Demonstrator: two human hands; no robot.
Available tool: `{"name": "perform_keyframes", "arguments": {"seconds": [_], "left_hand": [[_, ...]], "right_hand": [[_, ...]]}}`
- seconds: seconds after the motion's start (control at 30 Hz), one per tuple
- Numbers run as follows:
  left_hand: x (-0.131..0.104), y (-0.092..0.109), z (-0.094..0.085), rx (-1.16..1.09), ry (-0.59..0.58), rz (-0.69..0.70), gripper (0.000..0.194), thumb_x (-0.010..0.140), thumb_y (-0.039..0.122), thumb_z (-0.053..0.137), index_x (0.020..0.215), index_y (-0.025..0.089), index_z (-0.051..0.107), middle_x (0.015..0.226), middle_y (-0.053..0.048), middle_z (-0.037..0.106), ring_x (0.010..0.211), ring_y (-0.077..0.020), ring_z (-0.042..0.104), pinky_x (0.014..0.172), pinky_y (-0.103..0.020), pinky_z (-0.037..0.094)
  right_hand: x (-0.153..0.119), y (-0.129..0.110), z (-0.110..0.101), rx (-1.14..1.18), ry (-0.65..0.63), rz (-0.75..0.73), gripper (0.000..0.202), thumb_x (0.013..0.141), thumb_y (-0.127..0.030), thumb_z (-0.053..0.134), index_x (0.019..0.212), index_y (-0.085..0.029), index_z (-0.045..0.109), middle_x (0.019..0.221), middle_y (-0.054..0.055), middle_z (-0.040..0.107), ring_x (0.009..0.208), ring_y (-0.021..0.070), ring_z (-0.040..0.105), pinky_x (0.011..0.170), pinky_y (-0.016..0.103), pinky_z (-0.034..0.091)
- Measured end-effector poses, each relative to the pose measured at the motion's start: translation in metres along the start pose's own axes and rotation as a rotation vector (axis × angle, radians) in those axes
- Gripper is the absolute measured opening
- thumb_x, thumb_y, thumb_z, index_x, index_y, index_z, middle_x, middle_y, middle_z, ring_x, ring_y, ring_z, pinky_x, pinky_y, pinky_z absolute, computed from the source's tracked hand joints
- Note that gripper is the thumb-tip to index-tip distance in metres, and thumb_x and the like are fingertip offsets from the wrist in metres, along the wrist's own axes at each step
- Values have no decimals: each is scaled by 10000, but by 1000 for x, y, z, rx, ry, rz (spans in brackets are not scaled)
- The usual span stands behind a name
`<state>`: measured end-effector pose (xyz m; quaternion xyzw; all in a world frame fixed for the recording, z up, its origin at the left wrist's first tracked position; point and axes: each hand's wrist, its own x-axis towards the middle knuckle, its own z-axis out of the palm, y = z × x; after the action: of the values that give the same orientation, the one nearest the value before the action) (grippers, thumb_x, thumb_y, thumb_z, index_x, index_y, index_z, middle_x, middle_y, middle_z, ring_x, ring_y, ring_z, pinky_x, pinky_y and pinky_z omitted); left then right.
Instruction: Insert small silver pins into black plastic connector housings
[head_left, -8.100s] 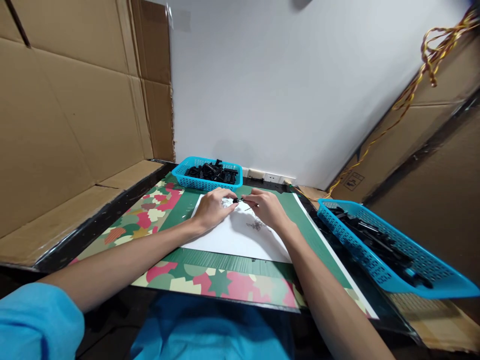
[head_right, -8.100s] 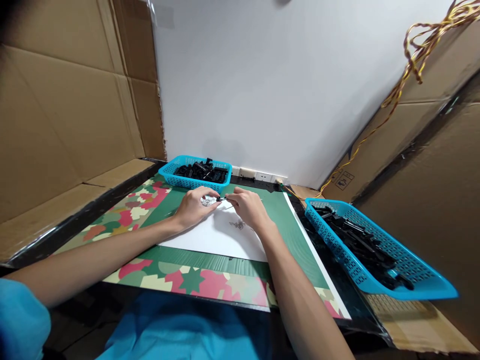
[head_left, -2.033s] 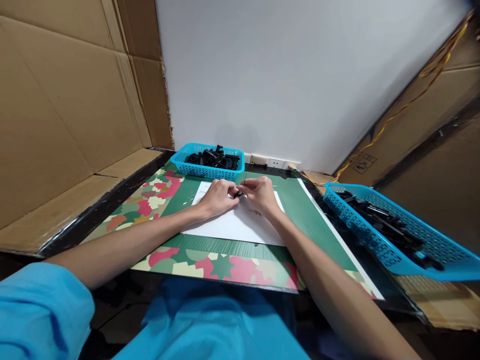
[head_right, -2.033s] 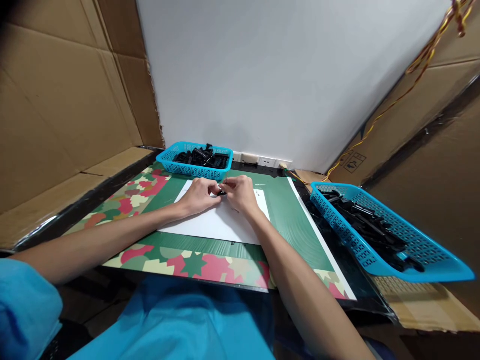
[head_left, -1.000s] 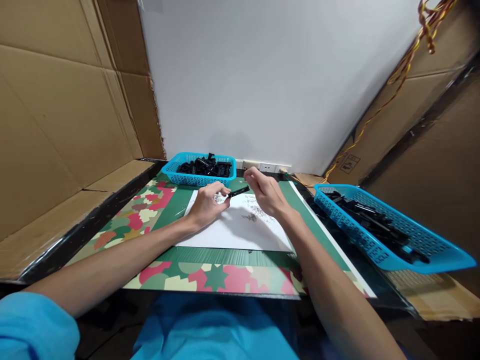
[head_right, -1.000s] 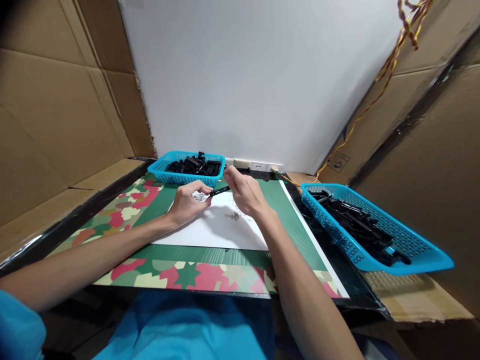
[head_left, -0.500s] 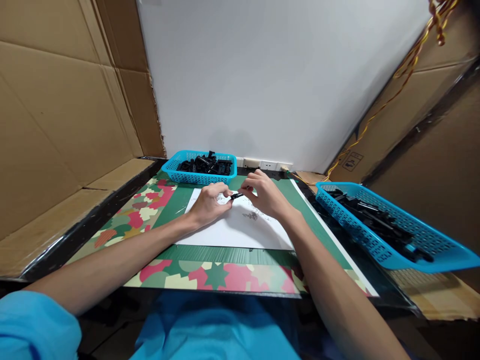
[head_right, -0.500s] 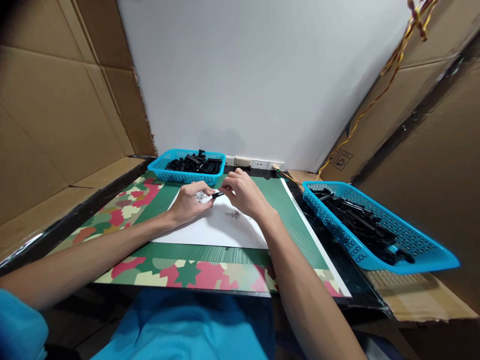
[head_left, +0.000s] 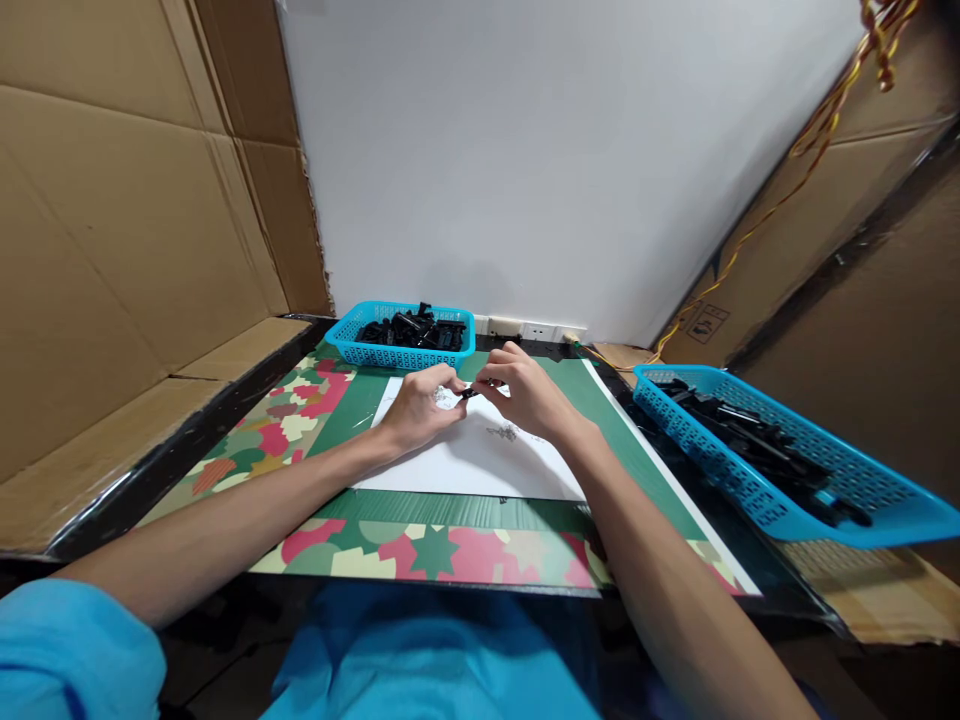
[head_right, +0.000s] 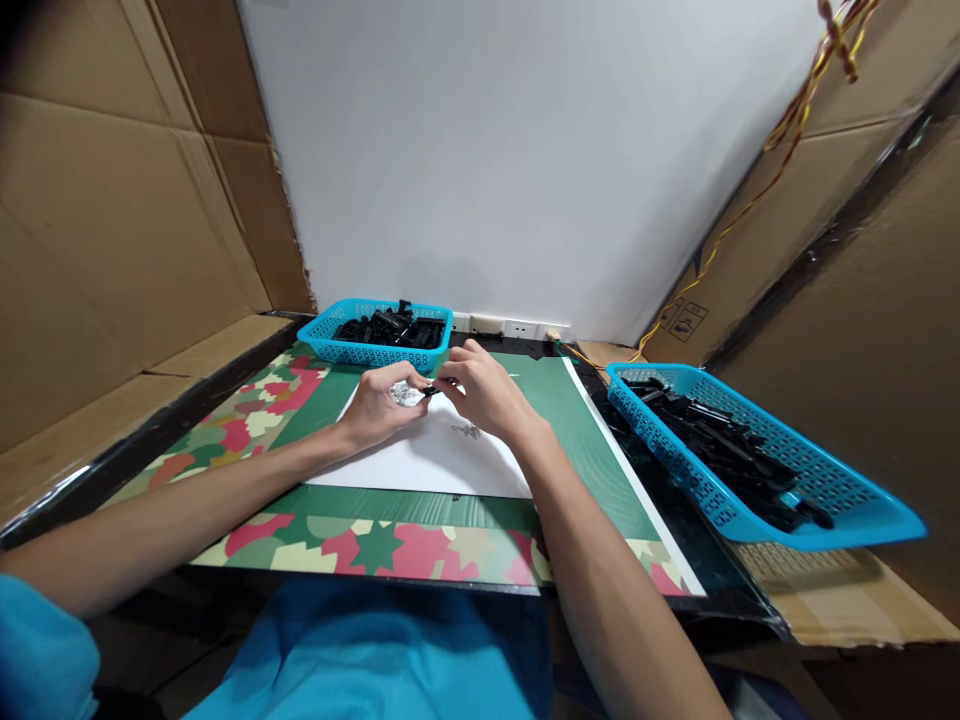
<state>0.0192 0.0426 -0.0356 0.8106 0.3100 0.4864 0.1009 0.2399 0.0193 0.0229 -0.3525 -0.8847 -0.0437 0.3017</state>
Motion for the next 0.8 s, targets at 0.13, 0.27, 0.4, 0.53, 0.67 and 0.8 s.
{"name": "perform_keyframes", "arguments": {"seconds": [0.13,0.27,0.4,0.53,0.67,0.8], "left_hand": [[-1,-3,0,-11,28,7,127,797,155,777,821,211,666,865,-16,761,818,-198,714,762,-324,544],[-3,-3,0,-51,52,-11,110,770,165,794,797,203,695,853,-27,785,784,-199,725,746,-329,566],[-7,-1,1,-92,70,-27,98,733,152,805,781,192,730,839,-36,802,767,-202,741,718,-326,580],[-8,-1,1,-111,67,-81,84,713,153,811,773,181,761,821,-47,816,743,-206,753,705,-330,596],[-7,-5,2,-102,78,-146,88,704,190,833,762,174,769,770,-49,810,701,-209,752,701,-339,605],[-5,-8,3,-116,39,-170,84,716,199,827,748,173,754,749,-47,803,684,-207,758,706,-331,608]], "right_hand": [[1,-1,3,23,-8,0,241,1070,-255,613,880,-216,757,861,82,637,925,261,508,804,379,447],[3,-3,6,54,-23,-15,275,1075,-241,599,876,-208,786,860,84,619,914,255,497,802,382,449],[3,-3,10,74,-25,-32,296,1063,-185,593,861,-203,808,826,75,606,886,244,483,778,374,434],[3,-1,15,80,-27,-49,335,1058,-155,578,814,-199,804,805,67,608,845,228,473,758,366,415],[6,3,22,71,-17,-43,363,1061,-163,574,764,-194,782,782,60,591,821,217,459,745,355,399],[5,6,26,58,-15,-50,377,1074,-171,571,753,-189,769,761,56,576,803,213,446,747,351,389]]}}
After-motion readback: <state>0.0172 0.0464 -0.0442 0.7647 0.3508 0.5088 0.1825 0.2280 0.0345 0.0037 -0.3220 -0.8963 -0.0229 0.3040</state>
